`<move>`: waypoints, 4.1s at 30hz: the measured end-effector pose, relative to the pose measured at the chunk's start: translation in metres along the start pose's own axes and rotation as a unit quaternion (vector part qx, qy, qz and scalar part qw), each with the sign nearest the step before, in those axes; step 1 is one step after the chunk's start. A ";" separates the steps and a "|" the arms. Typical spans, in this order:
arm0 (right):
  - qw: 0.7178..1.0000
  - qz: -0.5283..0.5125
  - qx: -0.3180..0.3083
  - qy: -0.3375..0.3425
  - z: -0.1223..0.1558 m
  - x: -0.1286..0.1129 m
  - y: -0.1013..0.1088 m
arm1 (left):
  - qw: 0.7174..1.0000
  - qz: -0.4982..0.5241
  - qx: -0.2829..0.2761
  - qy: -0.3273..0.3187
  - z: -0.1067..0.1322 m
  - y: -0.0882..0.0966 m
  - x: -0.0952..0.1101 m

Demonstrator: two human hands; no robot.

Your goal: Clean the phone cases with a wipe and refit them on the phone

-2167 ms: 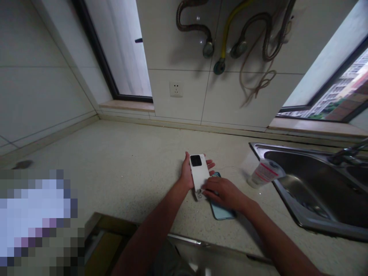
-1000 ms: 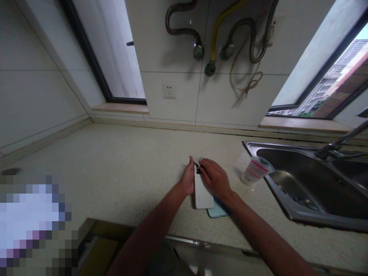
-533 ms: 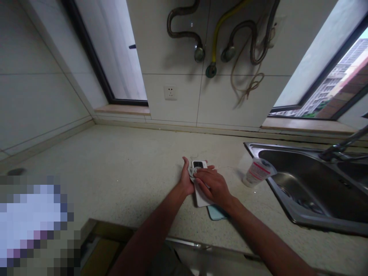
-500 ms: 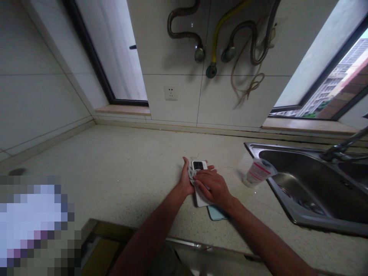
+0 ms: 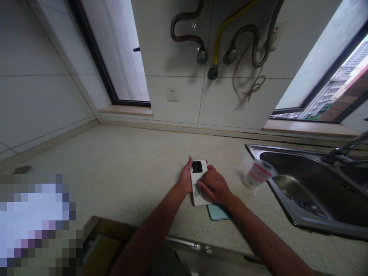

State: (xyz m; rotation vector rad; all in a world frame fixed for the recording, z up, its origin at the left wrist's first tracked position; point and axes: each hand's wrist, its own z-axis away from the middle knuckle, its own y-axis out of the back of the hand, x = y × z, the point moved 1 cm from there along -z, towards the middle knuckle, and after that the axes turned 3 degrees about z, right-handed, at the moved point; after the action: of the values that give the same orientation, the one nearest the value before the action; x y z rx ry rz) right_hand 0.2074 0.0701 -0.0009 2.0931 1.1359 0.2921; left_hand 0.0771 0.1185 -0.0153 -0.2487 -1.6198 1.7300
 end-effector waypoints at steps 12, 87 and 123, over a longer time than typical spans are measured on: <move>0.965 -0.055 0.112 -0.230 0.001 0.019 0.003 | 0.999 -0.018 -0.021 0.036 0.003 -0.001 0.000; 0.987 -0.074 -0.141 -0.027 0.003 0.012 0.032 | 0.985 0.104 0.043 -0.132 0.015 0.000 0.031; 0.964 0.089 -0.203 -0.147 0.001 -0.033 0.019 | 0.987 0.044 0.088 -0.125 0.011 -0.004 0.014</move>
State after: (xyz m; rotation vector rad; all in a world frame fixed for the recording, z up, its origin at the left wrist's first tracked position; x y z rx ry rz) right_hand 0.2012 0.0366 0.0157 1.7984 0.6496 0.2618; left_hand 0.0620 0.1179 -0.0049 -0.0180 -1.6383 2.0258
